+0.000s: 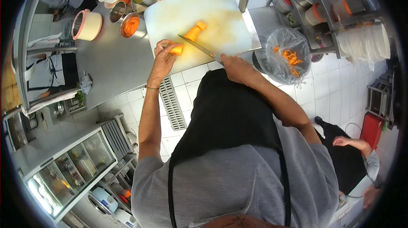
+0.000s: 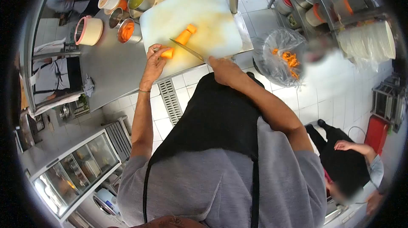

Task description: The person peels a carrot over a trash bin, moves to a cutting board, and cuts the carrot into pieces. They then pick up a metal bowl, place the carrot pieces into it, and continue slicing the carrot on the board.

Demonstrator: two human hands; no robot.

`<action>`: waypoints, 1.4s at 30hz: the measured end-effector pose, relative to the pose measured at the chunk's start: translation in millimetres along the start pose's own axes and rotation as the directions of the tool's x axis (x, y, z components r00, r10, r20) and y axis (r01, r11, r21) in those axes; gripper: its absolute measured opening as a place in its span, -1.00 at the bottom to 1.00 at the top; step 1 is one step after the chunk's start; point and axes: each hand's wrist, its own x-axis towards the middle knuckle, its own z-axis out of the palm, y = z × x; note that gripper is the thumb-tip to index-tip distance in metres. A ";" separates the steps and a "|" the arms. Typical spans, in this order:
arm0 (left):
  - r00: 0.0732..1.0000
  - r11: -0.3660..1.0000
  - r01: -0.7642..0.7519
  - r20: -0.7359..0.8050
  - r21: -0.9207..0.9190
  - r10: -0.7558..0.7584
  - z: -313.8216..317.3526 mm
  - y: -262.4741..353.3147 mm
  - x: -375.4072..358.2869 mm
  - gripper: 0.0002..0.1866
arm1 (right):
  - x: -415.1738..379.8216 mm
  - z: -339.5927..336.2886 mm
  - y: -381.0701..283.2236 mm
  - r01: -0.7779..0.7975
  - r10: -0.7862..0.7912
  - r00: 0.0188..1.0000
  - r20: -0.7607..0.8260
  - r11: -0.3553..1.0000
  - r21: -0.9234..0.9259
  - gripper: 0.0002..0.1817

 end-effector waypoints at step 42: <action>0.943 0.945 0.255 -0.269 0.204 -0.197 70.5 77.8 -30.3 -0.34 | -35.9 -16.5 -10.0 -0.158 0.158 0.987 0.027 0.987 -0.011 -0.77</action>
